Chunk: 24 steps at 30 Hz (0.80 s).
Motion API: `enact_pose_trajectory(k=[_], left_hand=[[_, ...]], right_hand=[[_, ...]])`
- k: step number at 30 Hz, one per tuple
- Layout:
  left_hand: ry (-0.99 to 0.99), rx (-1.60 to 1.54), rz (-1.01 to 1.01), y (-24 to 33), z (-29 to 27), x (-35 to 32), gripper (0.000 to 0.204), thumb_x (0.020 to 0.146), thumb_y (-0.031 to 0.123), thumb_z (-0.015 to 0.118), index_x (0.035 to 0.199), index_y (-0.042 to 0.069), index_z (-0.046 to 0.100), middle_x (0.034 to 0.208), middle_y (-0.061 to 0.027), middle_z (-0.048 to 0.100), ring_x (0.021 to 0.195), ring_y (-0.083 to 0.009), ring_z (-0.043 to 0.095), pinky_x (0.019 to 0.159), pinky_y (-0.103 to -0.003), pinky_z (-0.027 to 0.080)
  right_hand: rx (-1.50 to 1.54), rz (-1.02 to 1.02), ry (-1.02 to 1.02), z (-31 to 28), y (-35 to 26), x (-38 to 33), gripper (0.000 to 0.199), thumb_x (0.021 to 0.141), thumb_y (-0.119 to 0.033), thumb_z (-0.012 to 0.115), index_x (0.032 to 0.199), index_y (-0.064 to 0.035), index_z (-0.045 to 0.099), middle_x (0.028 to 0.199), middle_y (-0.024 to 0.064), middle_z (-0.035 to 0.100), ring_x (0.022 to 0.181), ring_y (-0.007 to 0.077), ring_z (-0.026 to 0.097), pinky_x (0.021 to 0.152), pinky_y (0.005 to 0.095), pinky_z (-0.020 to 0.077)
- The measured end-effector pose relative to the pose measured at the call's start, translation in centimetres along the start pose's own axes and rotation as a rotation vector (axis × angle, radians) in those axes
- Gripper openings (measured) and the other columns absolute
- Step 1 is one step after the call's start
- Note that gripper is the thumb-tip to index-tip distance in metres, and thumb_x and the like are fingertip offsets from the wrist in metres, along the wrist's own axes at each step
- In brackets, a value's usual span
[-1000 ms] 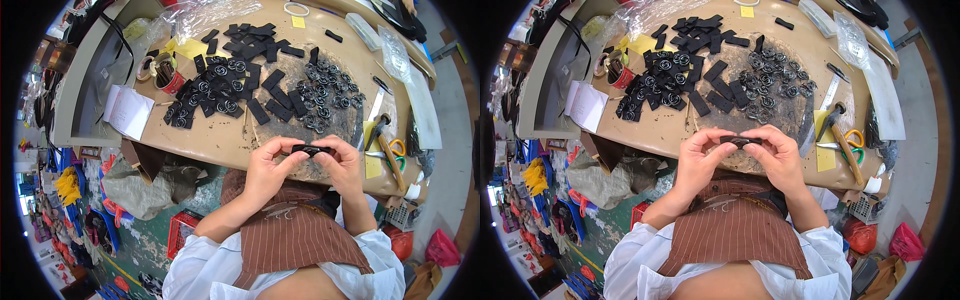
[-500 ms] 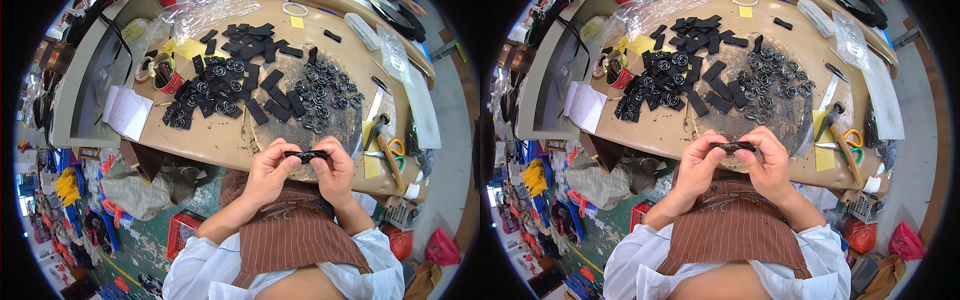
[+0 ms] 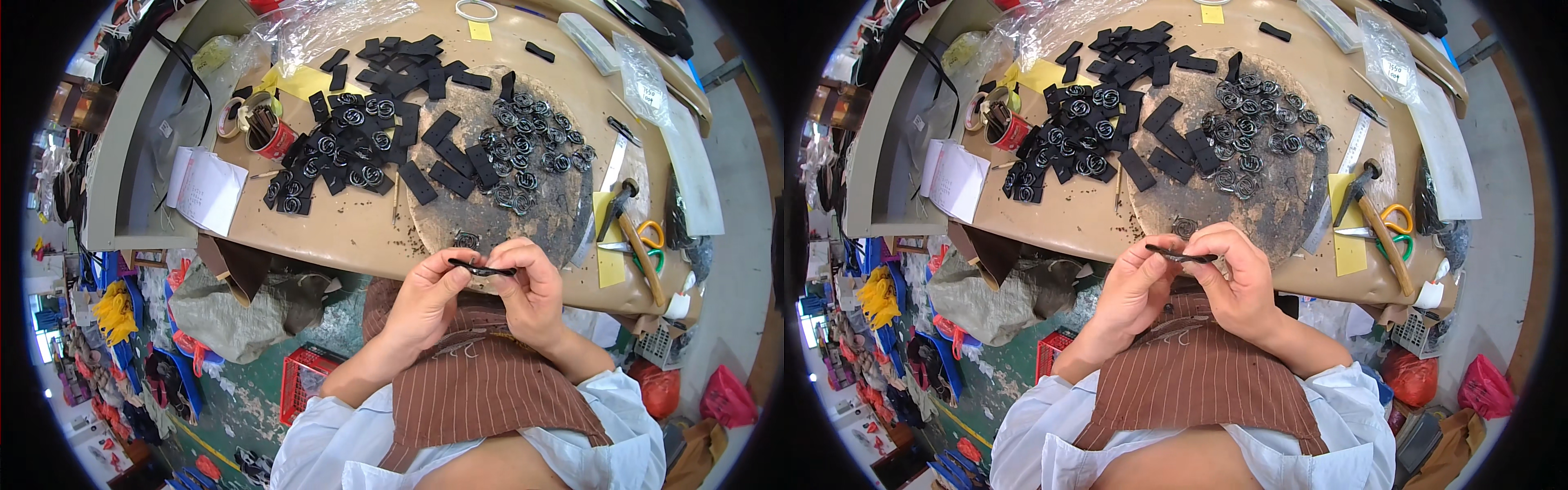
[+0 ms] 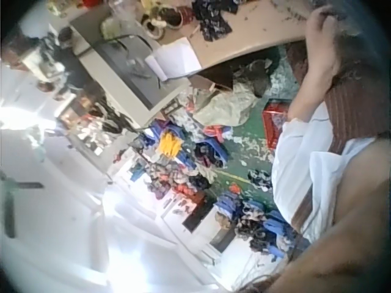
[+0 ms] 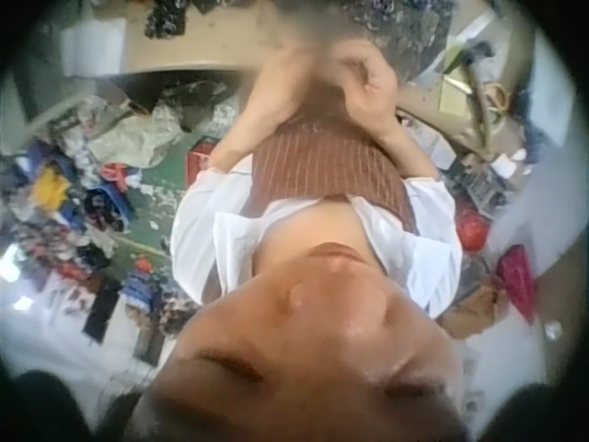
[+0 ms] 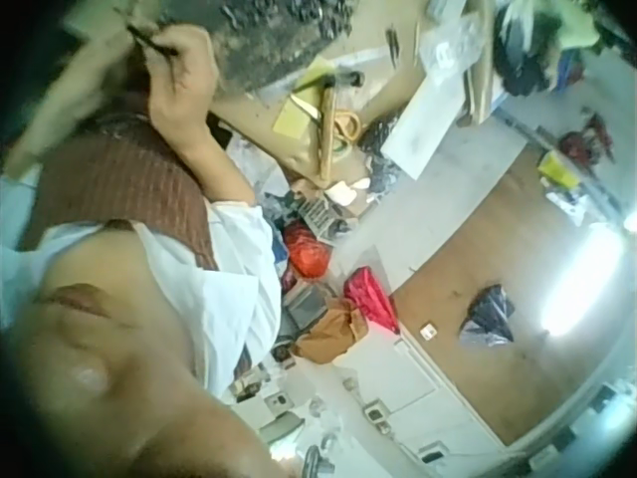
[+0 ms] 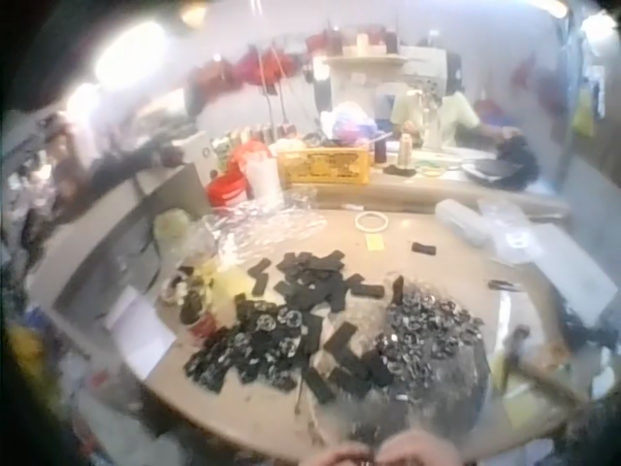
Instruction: The person repeatedly picks up small black rectangular pieces and metal springs from a table, inserts the springs into the pieces, and places the assembled units into a growing pile. The process is continuous and repetitive throughout the clip.
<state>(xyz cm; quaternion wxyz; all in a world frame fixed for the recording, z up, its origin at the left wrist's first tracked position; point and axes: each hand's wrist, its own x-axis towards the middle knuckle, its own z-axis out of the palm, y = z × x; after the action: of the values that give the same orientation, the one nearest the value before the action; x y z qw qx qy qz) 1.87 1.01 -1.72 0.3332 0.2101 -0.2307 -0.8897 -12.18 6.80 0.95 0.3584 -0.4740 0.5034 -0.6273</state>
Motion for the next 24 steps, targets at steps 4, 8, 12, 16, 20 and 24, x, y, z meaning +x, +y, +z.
enact_pose_trajectory(k=[4, 8, 12, 16, 20, 24], left_hand=[[-0.02, 0.16, 0.266, -0.6, 0.2, 0.9, 0.013, 0.087, 0.005, 0.057, 0.099, 0.002, 0.055, 0.1, -0.0061, 0.057, 0.097, -0.0134, 0.054, 0.088, -0.027, 0.042], [0.26, 0.758, 0.44, 3.0, -1.9, 3.2, 0.009, 0.085, 0.001, 0.055, 0.094, 0.003, 0.055, 0.09, -0.0021, 0.057, 0.083, -0.0083, 0.052, 0.076, -0.023, 0.043], [0.529, 0.983, 0.653, 9.8, -6.2, 7.2, 0.019, 0.082, 0.004, 0.062, 0.101, 0.001, 0.061, 0.094, -0.0036, 0.061, 0.08, -0.0076, 0.055, 0.072, -0.021, 0.044], [0.627, 1.689, 1.184, 10.8, -4.4, 7.7, 0.039, 0.072, 0.007, 0.071, 0.109, 0.001, 0.058, 0.11, -0.014, 0.057, 0.101, -0.0243, 0.055, 0.083, -0.032, 0.044], [0.164, 1.141, 0.651, 3.8, -0.8, 5.2, 0.041, 0.073, 0.006, 0.071, 0.11, 0.002, 0.056, 0.108, -0.01, 0.057, 0.096, -0.0184, 0.056, 0.083, -0.03, 0.046], [0.073, 0.564, 0.253, -2.4, 1.7, 4.1, 0.037, 0.081, 0.007, 0.065, 0.115, -0.001, 0.051, 0.106, -0.0108, 0.059, 0.096, -0.0141, 0.058, 0.081, -0.025, 0.048]], right_hand=[[0.265, 0.157, 0.083, 0.8, 0.3, 0.1, 0.015, 0.08, 0.002, 0.061, 0.094, -0.0012, 0.056, 0.093, 0.0064, 0.058, 0.089, 0.0151, 0.056, 0.078, 0.028, 0.0458], [-0.459, 0.096, 0.01, -2.3, 1.7, 2.6, 0.027, 0.078, -0.012, 0.066, 0.101, -0.0014, 0.058, 0.096, 0.0085, 0.059, 0.086, 0.0171, 0.058, 0.075, 0.03, 0.0461], [-1.057, 0.012, 0.157, -5.9, 4.0, 4.5, 0.021, 0.077, -0.009, 0.063, 0.096, -0.0011, 0.058, 0.09, 0.013, 0.061, 0.078, 0.0282, 0.059, 0.07, 0.0344, 0.047], [-0.863, 0.186, 0.128, -6.6, 4.4, 5.2, 0.019, 0.079, -0.005, 0.061, 0.096, -0.0002, 0.057, 0.084, 0.0122, 0.062, 0.072, 0.0272, 0.06, 0.068, 0.033, 0.0474], [-0.644, 0.271, 0.158, -6.4, 3.8, 4.7, 0.018, 0.081, -0.001, 0.058, 0.099, 0.0009, 0.057, 0.084, 0.0098, 0.062, 0.072, 0.0176, 0.06, 0.067, 0.0275, 0.0469], [-0.32, 0.185, 0.21, -4.1, 2.2, 3.3, 0.017, 0.083, 0.0, 0.058, 0.099, 0.0035, 0.058, 0.083, 0.0063, 0.061, 0.075, 0.0108, 0.058, 0.066, 0.0227, 0.0464]])
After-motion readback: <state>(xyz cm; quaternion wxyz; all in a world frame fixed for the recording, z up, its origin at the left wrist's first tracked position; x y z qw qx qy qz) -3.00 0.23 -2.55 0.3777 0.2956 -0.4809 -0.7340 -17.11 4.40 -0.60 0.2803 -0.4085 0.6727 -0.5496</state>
